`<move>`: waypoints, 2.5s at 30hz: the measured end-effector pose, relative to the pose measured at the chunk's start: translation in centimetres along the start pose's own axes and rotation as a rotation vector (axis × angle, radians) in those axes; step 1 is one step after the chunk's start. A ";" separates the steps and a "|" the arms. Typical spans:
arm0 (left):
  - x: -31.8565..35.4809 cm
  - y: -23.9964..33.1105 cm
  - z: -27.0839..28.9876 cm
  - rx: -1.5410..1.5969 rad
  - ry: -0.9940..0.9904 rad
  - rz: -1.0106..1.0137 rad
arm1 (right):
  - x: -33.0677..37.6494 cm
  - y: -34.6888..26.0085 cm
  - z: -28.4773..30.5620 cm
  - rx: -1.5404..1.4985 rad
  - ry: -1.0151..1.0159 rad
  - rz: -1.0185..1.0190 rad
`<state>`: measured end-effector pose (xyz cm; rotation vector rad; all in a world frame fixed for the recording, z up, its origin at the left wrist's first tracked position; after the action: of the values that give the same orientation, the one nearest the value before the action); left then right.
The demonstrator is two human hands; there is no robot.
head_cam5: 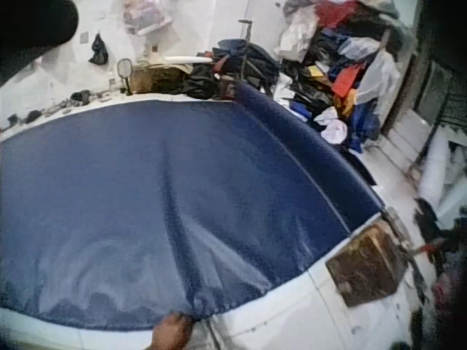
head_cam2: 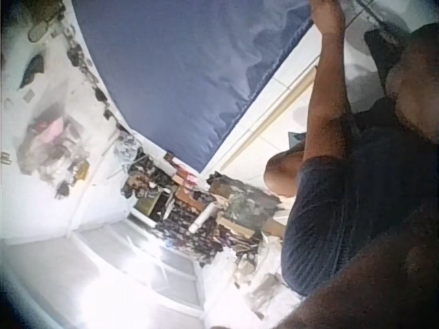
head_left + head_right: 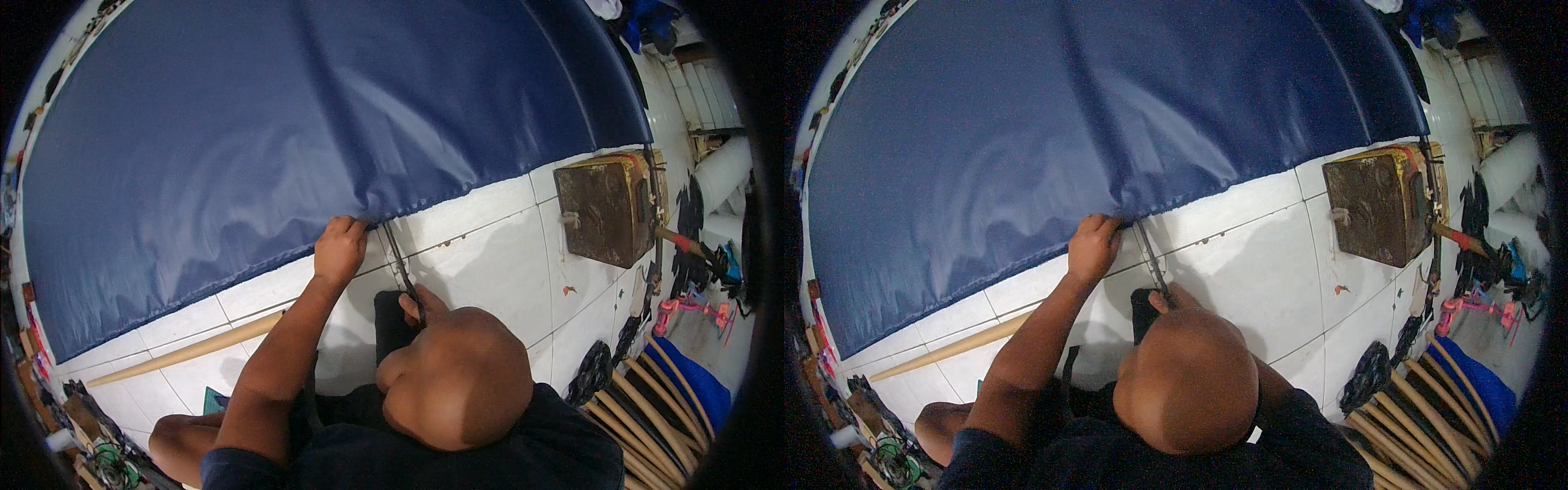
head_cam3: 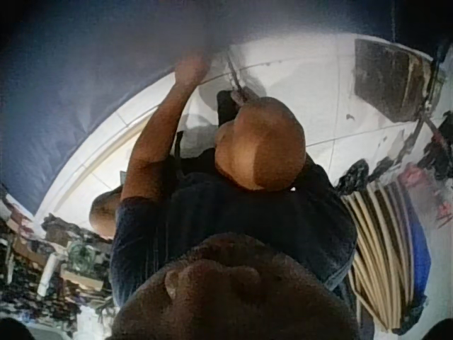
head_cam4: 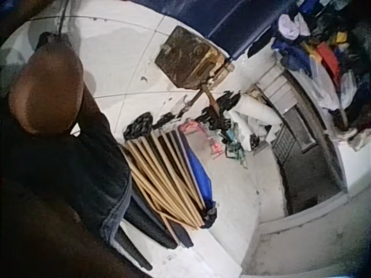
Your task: The person cuts a large sheet of blue fabric using shears on the floor, then smooths it out by hand and uses a wooden rod to measure or guide further cuts.
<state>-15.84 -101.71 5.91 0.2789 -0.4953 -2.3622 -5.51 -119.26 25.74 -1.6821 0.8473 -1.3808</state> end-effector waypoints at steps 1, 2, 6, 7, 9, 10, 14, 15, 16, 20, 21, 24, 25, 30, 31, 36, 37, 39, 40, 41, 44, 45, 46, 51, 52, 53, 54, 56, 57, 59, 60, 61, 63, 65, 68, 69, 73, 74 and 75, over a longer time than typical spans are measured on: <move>0.2 -0.3 0.1 0.009 0.019 0.007 | -0.2 -1.1 0.1 -0.441 0.000 -0.183; 0.4 -0.5 0.1 -0.004 0.032 0.000 | -0.5 -1.6 -0.4 -0.550 0.042 -0.296; 0.8 -0.3 -0.2 0.021 0.093 -0.045 | -1.0 -3.2 -2.1 -0.204 0.327 -0.439; 0.7 -0.2 -0.3 0.037 0.104 -0.052 | -0.9 -3.0 -2.1 -0.204 0.312 -0.419; 0.7 -0.3 -0.3 0.031 0.115 -0.075 | -0.7 -2.1 -1.9 -0.209 0.282 -0.385; 0.8 -0.3 -0.4 0.030 0.118 -0.087 | -0.7 -1.8 -1.8 -0.200 0.274 -0.361; 1.0 -0.5 -0.8 0.007 0.114 -0.095 | -1.1 -1.5 -1.7 -0.144 0.266 -0.256; 1.0 -0.4 -0.8 -0.006 0.112 -0.097 | -1.0 -1.7 -1.6 -0.128 0.264 -0.233; 1.1 -0.3 -0.9 -0.019 0.110 -0.100 | -1.1 -1.6 -1.5 -0.112 0.266 -0.211; 0.9 -0.1 -1.1 -0.007 0.112 -0.113 | -1.4 -1.9 -1.5 -0.040 0.289 -0.096; 1.0 -0.2 -1.1 -0.016 0.105 -0.115 | -1.5 -2.2 -1.3 -0.033 0.292 -0.076; 1.2 -0.4 -1.1 -0.037 0.083 -0.126 | -1.7 -4.8 -0.6 -0.090 0.279 -0.206; 1.3 -0.4 -1.1 -0.043 0.076 -0.130 | -1.7 -4.7 -0.6 -0.107 0.272 -0.239; 1.0 -0.1 -1.4 -0.021 0.084 -0.160 | -1.9 -2.6 -0.3 -0.101 0.293 -0.262; 1.0 -0.1 -1.4 -0.019 0.084 -0.167 | -2.0 -2.0 -0.3 -0.099 0.295 -0.258; 1.4 -0.2 -0.5 -0.081 0.013 -0.197 | -3.2 3.6 -0.2 -0.074 0.290 -0.236; 1.3 -0.2 -0.5 -0.104 0.002 -0.208 | -3.9 4.9 0.1 -0.064 0.305 -0.234; 1.5 -0.3 -0.7 -0.096 -0.032 -0.203 | -6.3 7.9 0.8 -0.042 0.345 -0.234; 1.4 -0.3 -0.8 -0.092 -0.046 -0.203 | -7.7 9.3 1.3 -0.026 0.377 -0.224; 1.5 -0.4 -0.5 -0.098 -0.046 -0.201 | -9.6 10.7 1.7 -0.015 0.404 -0.203; 1.1 0.0 -0.4 -0.086 -0.038 -0.225 | -14.3 13.6 3.5 0.030 0.520 -0.173; 1.2 0.1 -0.4 -0.084 -0.031 -0.225 | -15.4 14.1 4.0 0.042 0.548 -0.168; 1.3 0.1 -0.4 -0.084 -0.024 -0.221 | -16.1 14.5 4.2 0.054 0.564 -0.163; 1.9 0.3 -0.4 -0.191 -0.065 -0.187 | -16.3 16.0 4.4 0.116 0.613 -0.104; 2.1 0.5 -0.4 -0.210 -0.072 -0.179 | -16.2 16.3 4.4 0.111 0.614 -0.099; 2.2 0.5 -0.4 -0.223 -0.097 -0.174 | -16.1 16.5 4.4 0.099 0.615 -0.094; 2.3 0.6 -0.4 -0.235 -0.122 -0.171 | -16.3 16.4 4.5 0.062 0.607 -0.105; 2.5 0.7 -0.5 -0.254 -0.168 -0.169 | -16.7 16.1 4.6 -0.013 0.590 -0.126; 2.6 0.5 -0.5 -0.264 -0.188 -0.168 | -17.3 15.2 4.9 -0.005 0.534 -0.176; 2.5 0.4 -0.2 -0.274 -0.223 -0.168 | -19.0 12.7 6.3 0.012 0.427 -0.272; 2.3 0.7 -0.2 -0.265 -0.237 -0.175 | -19.8 12.7 7.1 0.022 0.469 -0.216; 2.1 0.9 -0.1 -0.260 -0.250 -0.177 | -21.1 12.8 7.7 0.032 0.503 -0.156; 2.0 0.8 -0.4 -0.267 -0.236 -0.195 | -22.8 12.6 8.2 -0.072 0.539 -0.114; 2.3 0.6 -0.5 -0.274 -0.227 -0.203 | -23.8 11.8 8.1 -0.300 0.536 -0.150; 2.1 0.7 -0.5 -0.261 -0.208 -0.216 | -24.6 12.0 8.7 -0.054 0.559 -0.004; 2.2 0.8 -0.4 -0.249 -0.205 -0.211 | -24.7 12.3 8.7 -0.073 0.568 0.017; 2.0 0.9 -0.1 -0.253 -0.227 -0.196 | -25.3 12.8 9.1 -0.073 0.598 0.030; 2.1 0.9 -0.2 -0.244 -0.241 -0.189 | -25.6 12.8 9.3 -0.054 0.602 0.016; 2.1 0.7 -0.1 -0.240 -0.251 -0.177 | -26.5 12.2 9.4 -0.060 0.553 -0.005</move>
<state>-16.98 -103.65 5.94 -0.0898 -0.3071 -2.6153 -1.34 -100.53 1.84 -1.3541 1.1951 -1.8773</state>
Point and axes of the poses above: each hand's wrist, its own x-axis away from the middle knuckle, its own z-axis out of the back of the hand, y = z × x, the point moved 4 cm from there along -x, towards the middle knuckle, and after that the axes turned 10 degrees about -x, right-handed, at the moved point
